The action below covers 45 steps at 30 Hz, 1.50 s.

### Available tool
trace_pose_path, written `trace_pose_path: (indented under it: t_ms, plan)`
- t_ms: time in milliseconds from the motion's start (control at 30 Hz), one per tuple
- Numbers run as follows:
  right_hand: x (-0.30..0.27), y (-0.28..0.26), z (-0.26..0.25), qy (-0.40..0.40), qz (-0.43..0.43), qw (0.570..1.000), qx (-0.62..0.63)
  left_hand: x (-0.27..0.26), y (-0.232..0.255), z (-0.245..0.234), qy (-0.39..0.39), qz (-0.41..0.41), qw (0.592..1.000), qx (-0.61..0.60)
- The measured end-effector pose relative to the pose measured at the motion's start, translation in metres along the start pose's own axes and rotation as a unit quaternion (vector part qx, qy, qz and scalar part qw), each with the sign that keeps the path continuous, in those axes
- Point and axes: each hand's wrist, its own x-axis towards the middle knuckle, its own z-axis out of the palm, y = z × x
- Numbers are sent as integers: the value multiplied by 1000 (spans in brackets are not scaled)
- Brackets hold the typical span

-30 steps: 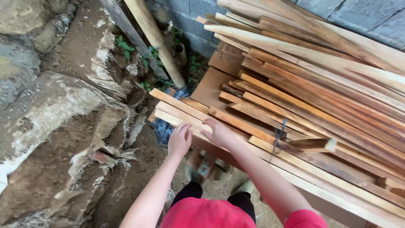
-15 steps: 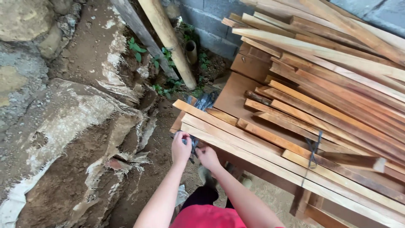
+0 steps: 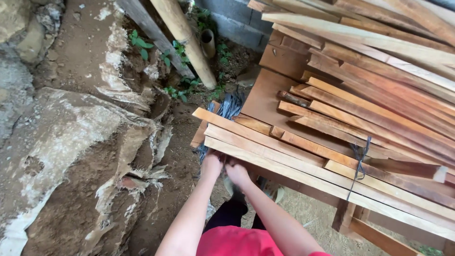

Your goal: Bundling a set of wooden slats together using plastic ties.

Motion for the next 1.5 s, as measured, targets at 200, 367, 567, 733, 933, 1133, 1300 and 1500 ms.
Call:
trace_pose_path:
  t_ms: [200, 367, 567, 733, 933, 1133, 1300, 1500]
  plan:
    - [-55, 51, -59, -13, -109, 994, 3, -19, 28, -24, 35, 24, 999, -1]
    - [-102, 64, -152, -23, -108, 992, -56, -32, 25, -21, 53, 57, 997, -15]
    - [-114, 92, -220, 10, -108, 982, -157, -24, 13, 8, 55, 46, 997, -23]
    - [-151, 108, -277, 25, -107, 975, -194, -58, 35, 15, 121, 55, 990, -45]
    - [-220, 161, -338, 56, -101, 984, -138, -123, 130, 56, 139, -7, 984, -109]
    - [-255, 278, -380, 48, -123, 982, -134, -184, 288, 116, -2, 103, 911, -399]
    - [-286, 370, -398, 55, -150, 979, -127, -208, 402, 170, -19, 74, 851, -520]
    - [-289, 462, -391, 67, -163, 979, -105, -225, 477, 199, 4, 95, 874, -476]
